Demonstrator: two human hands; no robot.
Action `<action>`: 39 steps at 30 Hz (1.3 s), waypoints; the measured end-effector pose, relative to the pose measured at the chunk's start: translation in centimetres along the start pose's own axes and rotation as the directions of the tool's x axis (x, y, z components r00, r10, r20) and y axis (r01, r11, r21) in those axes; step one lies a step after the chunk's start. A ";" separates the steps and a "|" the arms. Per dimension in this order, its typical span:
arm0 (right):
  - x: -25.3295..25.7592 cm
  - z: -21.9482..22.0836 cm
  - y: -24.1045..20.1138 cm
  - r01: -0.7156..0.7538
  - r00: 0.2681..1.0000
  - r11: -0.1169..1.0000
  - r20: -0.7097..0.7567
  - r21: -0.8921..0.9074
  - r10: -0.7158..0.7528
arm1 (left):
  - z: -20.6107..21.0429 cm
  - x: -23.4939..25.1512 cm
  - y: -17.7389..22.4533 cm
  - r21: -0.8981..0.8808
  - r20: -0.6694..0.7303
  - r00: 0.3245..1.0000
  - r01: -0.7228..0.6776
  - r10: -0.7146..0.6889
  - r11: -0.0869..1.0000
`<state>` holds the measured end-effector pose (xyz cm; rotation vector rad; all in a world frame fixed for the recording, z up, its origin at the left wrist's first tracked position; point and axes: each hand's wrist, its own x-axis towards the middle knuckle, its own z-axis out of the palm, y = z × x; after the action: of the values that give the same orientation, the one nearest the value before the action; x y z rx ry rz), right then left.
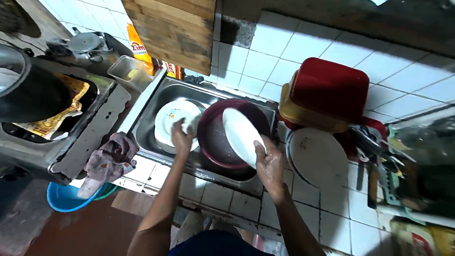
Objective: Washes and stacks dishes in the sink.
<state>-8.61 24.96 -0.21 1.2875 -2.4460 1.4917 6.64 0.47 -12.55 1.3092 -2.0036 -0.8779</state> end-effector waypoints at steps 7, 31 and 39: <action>-4.1 -12.3 -2.6 0.370 0.926 0.875 0.050 -0.312 -0.374 | -1.2 4.5 -6.9 0.379 -0.133 0.865 0.495 -0.484 0.782; -11.7 -13.6 13.5 0.139 0.989 0.777 0.051 -0.614 -0.137 | -5.5 4.5 -6.5 0.150 -0.157 0.855 0.516 -0.495 0.844; -10.5 -13.0 15.4 0.066 0.986 0.791 0.160 -0.608 0.040 | -8.8 4.0 1.7 0.095 -0.247 0.966 0.100 -0.074 0.990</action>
<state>-16.49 44.55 -8.52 1.2950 -2.6589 0.4884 10.98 -4.57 -5.37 1.4966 -1.8335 -0.6212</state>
